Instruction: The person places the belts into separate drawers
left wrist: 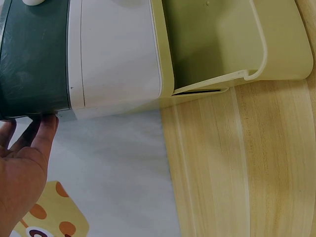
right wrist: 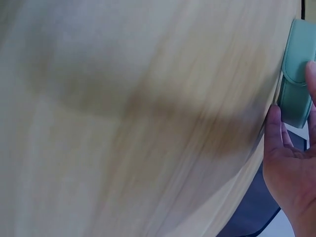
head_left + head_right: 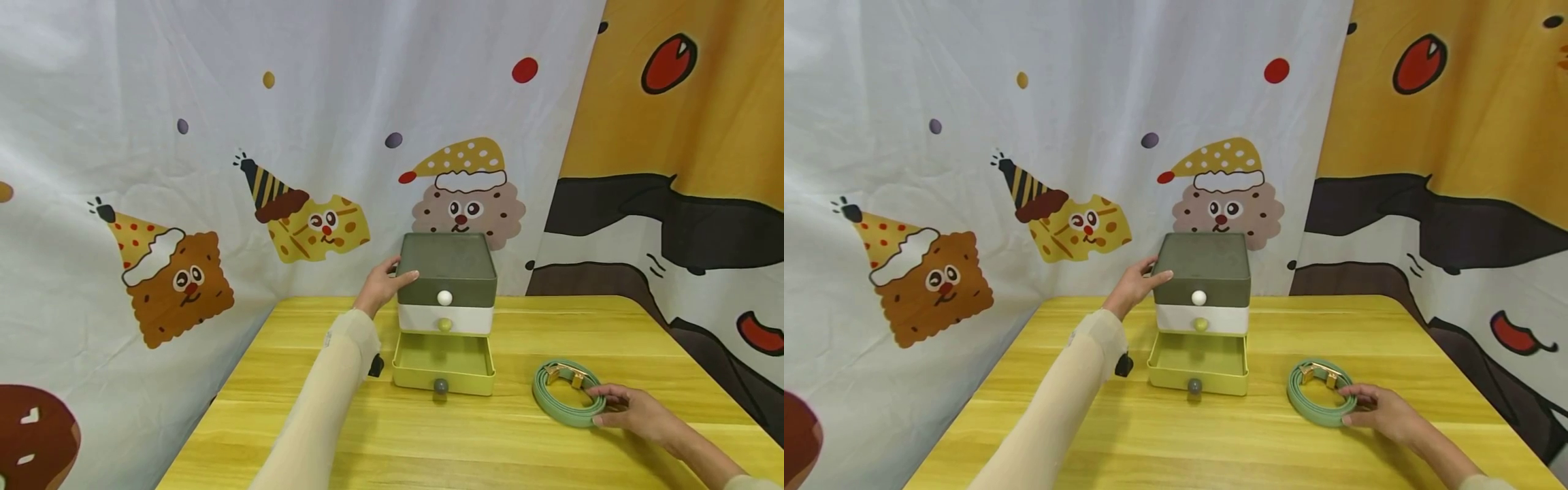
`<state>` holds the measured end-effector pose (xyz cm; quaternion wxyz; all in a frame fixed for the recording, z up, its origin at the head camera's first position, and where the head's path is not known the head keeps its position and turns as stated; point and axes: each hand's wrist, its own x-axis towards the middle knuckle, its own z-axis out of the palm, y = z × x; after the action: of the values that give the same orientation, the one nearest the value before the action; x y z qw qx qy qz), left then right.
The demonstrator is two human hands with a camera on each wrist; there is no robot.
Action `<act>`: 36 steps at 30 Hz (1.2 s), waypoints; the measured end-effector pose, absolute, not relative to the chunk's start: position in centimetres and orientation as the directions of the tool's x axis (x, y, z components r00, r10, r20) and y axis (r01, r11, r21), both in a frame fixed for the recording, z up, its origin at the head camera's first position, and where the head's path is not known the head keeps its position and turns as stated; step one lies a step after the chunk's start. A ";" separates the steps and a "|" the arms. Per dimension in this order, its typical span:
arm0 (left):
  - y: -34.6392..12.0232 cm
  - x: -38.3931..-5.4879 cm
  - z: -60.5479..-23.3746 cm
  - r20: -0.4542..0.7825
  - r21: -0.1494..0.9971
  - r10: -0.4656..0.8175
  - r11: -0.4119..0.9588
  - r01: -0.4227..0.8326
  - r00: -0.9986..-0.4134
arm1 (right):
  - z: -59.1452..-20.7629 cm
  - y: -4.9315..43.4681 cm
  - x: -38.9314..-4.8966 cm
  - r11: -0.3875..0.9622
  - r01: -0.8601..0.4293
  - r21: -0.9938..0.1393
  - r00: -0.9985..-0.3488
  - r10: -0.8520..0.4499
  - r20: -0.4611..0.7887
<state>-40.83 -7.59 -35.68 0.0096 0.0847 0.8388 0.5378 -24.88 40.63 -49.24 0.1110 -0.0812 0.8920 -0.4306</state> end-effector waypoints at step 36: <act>-7.5 -41.1 -35.7 0.065 0.902 0.147 0.414 0.122 -0.987 | -49.3 36.4 -26.0 0.685 -0.043 -0.727 -0.998 -0.068 -0.005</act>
<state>-41.10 -7.49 -35.66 0.0119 0.0799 0.8408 0.5352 -25.99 36.40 -49.28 0.0156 -0.0303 0.9178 -0.3955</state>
